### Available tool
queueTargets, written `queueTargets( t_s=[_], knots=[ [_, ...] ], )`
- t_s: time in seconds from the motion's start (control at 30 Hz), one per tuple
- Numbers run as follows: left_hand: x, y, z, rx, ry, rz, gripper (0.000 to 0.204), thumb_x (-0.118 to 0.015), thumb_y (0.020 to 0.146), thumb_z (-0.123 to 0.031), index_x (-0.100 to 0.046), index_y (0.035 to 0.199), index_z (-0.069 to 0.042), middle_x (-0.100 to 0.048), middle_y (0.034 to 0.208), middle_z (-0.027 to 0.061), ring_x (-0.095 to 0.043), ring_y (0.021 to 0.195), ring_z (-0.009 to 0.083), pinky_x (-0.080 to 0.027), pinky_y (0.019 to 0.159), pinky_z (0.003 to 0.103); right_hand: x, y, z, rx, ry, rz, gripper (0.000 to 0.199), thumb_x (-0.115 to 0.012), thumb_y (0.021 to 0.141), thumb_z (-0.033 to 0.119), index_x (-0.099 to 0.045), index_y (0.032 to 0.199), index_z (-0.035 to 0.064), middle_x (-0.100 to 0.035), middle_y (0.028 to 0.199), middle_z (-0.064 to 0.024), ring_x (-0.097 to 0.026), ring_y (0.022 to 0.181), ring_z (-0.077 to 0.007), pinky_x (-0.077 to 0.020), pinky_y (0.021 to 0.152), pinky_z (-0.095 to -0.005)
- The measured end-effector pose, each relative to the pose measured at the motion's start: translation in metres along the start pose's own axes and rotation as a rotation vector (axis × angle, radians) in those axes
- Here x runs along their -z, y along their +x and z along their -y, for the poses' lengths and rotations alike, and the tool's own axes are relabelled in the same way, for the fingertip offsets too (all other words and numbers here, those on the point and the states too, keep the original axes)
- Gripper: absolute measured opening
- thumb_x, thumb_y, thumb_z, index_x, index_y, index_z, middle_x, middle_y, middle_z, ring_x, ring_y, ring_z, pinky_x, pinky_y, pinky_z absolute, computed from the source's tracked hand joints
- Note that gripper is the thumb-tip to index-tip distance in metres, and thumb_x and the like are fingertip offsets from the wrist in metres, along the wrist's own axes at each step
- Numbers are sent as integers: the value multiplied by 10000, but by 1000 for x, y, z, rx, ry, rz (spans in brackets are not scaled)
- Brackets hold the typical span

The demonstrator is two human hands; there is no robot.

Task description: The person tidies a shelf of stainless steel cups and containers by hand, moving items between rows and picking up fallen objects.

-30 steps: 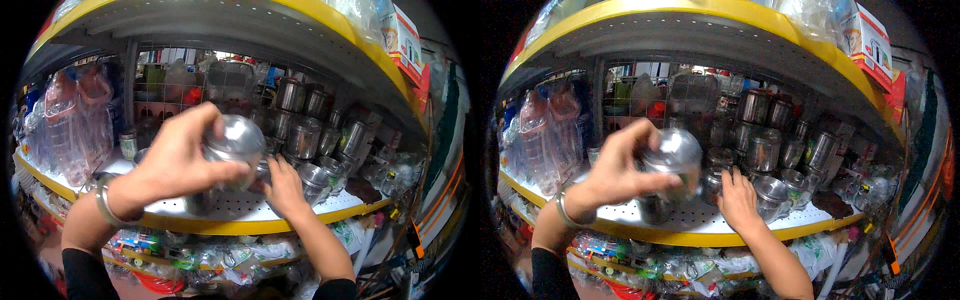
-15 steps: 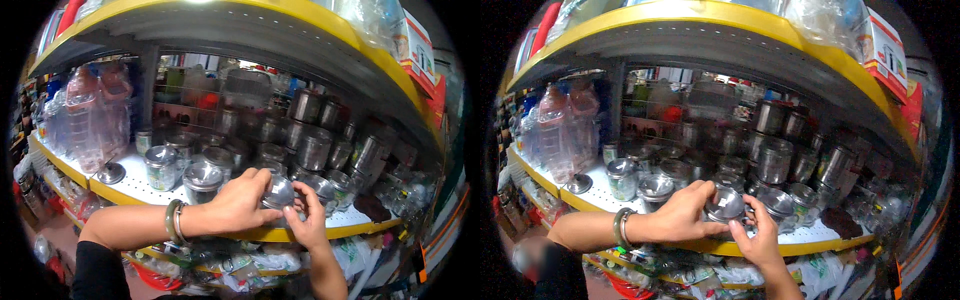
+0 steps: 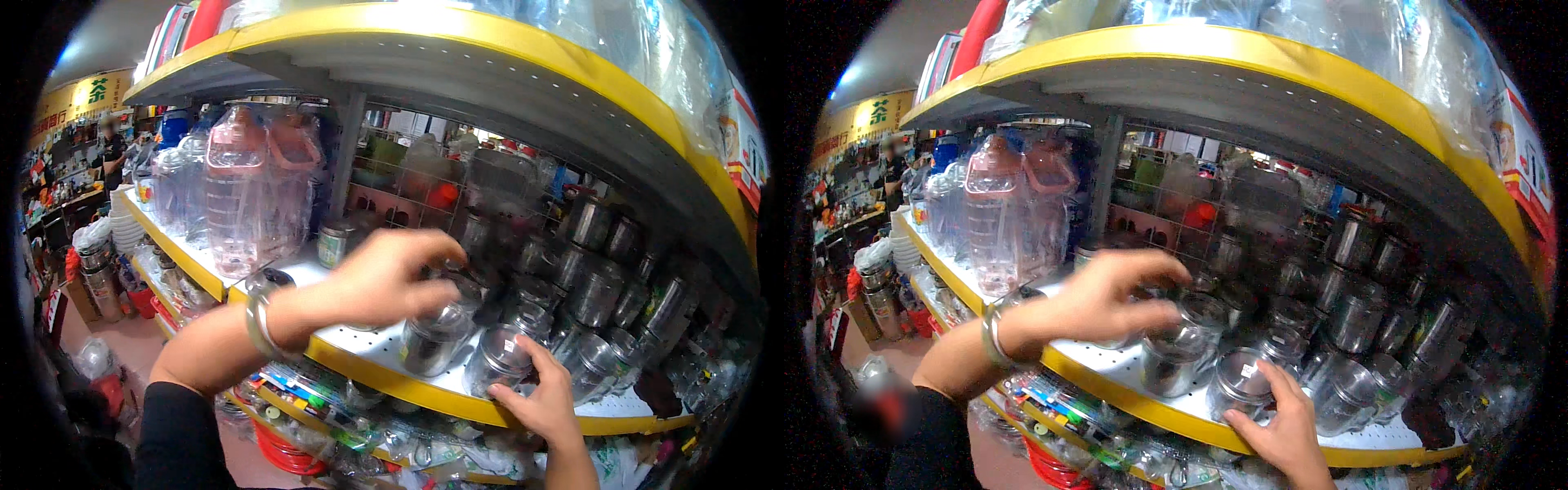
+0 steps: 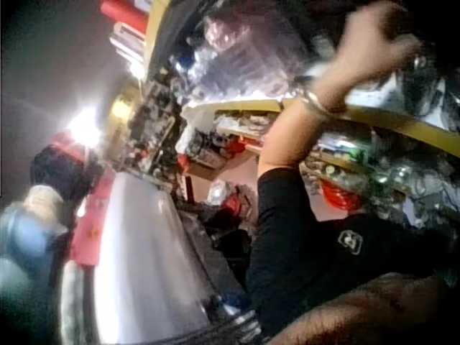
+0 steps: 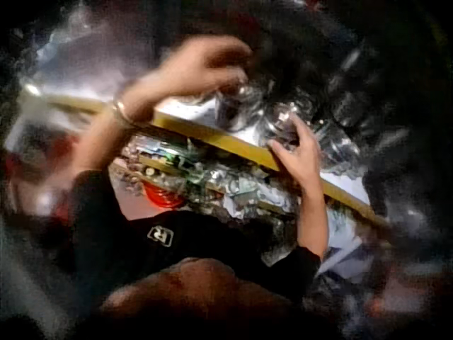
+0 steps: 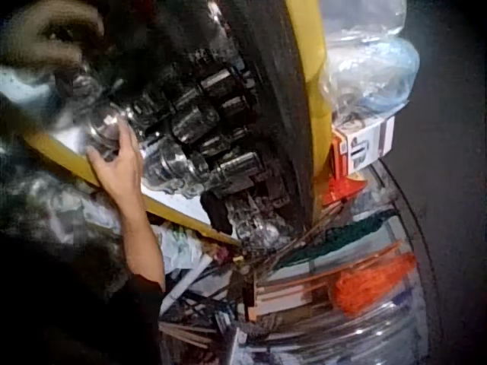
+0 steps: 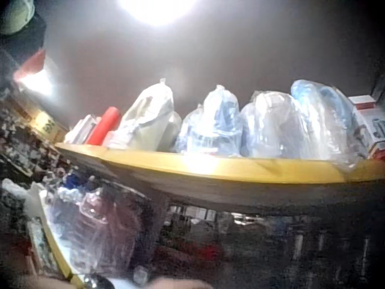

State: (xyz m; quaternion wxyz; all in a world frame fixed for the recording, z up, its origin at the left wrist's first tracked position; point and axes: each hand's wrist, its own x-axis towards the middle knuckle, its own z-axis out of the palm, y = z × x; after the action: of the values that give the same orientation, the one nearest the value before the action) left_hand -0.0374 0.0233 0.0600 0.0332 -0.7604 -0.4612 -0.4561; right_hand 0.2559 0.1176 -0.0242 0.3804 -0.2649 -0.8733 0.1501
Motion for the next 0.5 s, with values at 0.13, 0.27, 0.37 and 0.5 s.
queueTargets(
  t_s=[0.13, 0.27, 0.37, 0.5],
  knots=[
    [77, 0, 81, 279, -45, -190, 284, -717, 864, -162, -718, 1049, 54, -748, 956, 157, -724, 942, 198, -577, 838, 342, -12, 8, 6, -71, 83, 37, 754, -899, 719, 245, -570, 1333, -46, -635, 1278, -256, -656, 1155, -364, -535, 958, -407],
    [109, -15, 156, 443, 314, -58, 440, -746, 833, -329, -723, 1079, 35, -743, 1045, 204, -722, 988, 333, -562, 867, 397, -29, 20, 12, -35, 40, 59, 860, -904, 717, 201, -487, 1427, -50, -620, 1325, -215, -628, 1189, -289, -489, 1029, -382],
    [104, -14, 184, 546, 552, 86, 556, -766, 810, -423, -710, 1152, 12, -720, 1139, 236, -697, 1061, 372, -545, 918, 418, -35, 27, 5, -75, 42, 91, 999, -908, 717, 225, -366, 1505, -62, -596, 1364, -238, -597, 1250, -305, -457, 1072, -381],
    [92, 14, 211, 601, 534, 379, 828, -774, 771, -562, -605, 1323, 31, -687, 1217, 266, -673, 1127, 390, -529, 965, 420, -34, 43, 22, -244, 188, 165, 1189, -930, 695, 232, -193, 1582, -59, -583, 1385, -240, -577, 1277, -295, -430, 1095, -368]
  ],
)
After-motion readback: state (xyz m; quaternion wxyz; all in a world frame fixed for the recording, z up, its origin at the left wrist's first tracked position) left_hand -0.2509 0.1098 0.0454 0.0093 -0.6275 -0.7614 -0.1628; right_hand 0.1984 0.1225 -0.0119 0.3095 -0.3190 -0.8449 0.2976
